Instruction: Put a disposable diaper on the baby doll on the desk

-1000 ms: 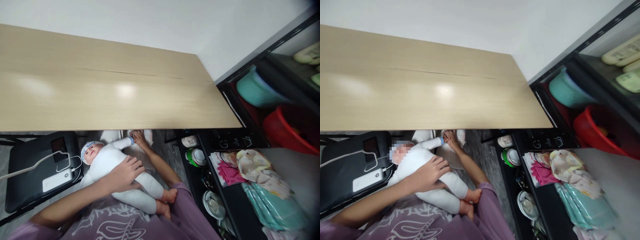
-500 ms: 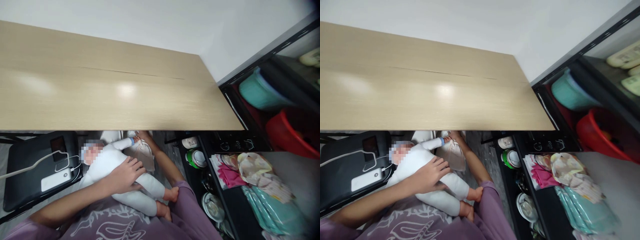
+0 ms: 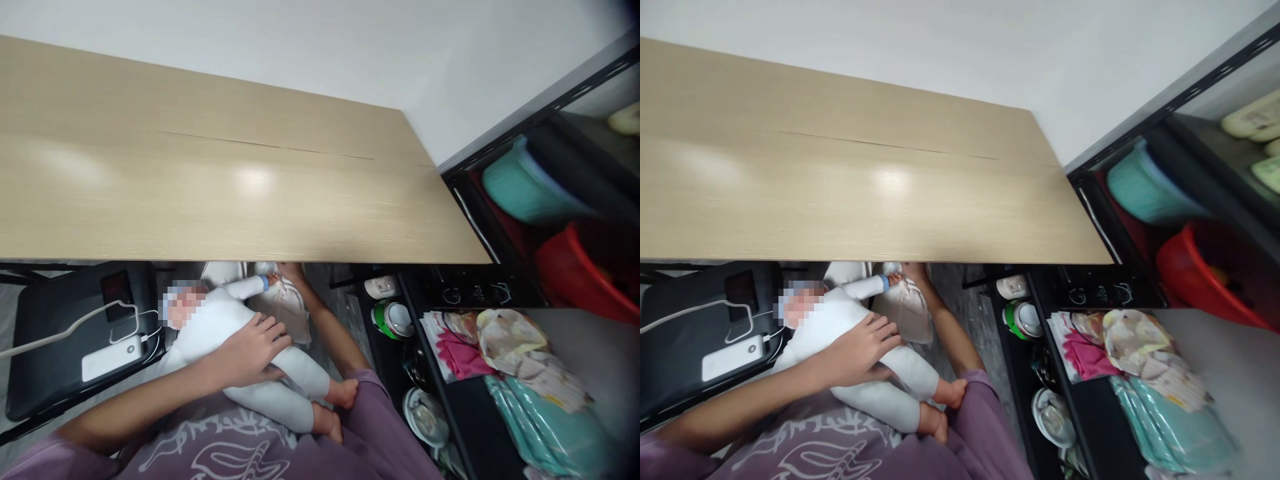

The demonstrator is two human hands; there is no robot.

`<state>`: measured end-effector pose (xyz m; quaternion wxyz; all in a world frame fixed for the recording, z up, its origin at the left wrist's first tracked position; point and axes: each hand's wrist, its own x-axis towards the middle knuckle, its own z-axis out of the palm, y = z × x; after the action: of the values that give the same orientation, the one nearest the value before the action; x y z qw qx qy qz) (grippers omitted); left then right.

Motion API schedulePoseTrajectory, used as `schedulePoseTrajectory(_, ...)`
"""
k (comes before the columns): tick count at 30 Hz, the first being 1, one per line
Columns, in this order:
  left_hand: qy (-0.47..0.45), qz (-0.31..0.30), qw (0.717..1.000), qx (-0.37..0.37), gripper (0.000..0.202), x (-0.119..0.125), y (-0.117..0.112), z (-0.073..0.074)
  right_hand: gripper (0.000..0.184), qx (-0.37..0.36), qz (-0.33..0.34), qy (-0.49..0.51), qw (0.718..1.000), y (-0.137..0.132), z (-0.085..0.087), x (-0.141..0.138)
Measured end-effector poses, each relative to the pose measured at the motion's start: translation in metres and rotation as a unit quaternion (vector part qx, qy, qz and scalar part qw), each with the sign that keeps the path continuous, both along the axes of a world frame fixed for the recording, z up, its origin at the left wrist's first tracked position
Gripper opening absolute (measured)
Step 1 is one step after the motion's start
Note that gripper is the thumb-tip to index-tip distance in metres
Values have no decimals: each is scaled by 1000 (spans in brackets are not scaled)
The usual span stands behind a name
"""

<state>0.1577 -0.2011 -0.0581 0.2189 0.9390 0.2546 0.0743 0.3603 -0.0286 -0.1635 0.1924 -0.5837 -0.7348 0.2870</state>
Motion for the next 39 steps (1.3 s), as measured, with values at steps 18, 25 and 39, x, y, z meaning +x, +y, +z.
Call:
schedulePoseTrajectory(18,-70,-38,996,-41,54,-3,0,14,63,-44,239,30,969,-73,35,-8)
schedulePoseTrajectory(25,-200,379,903,-42,18,-101,-72,-13,20,-45,292,-43,954,-51,60,-57)
schedulePoseTrajectory(39,-100,538,805,-229,71,-190,-136,-37,32,70,293,-50,952,-92,190,-38)
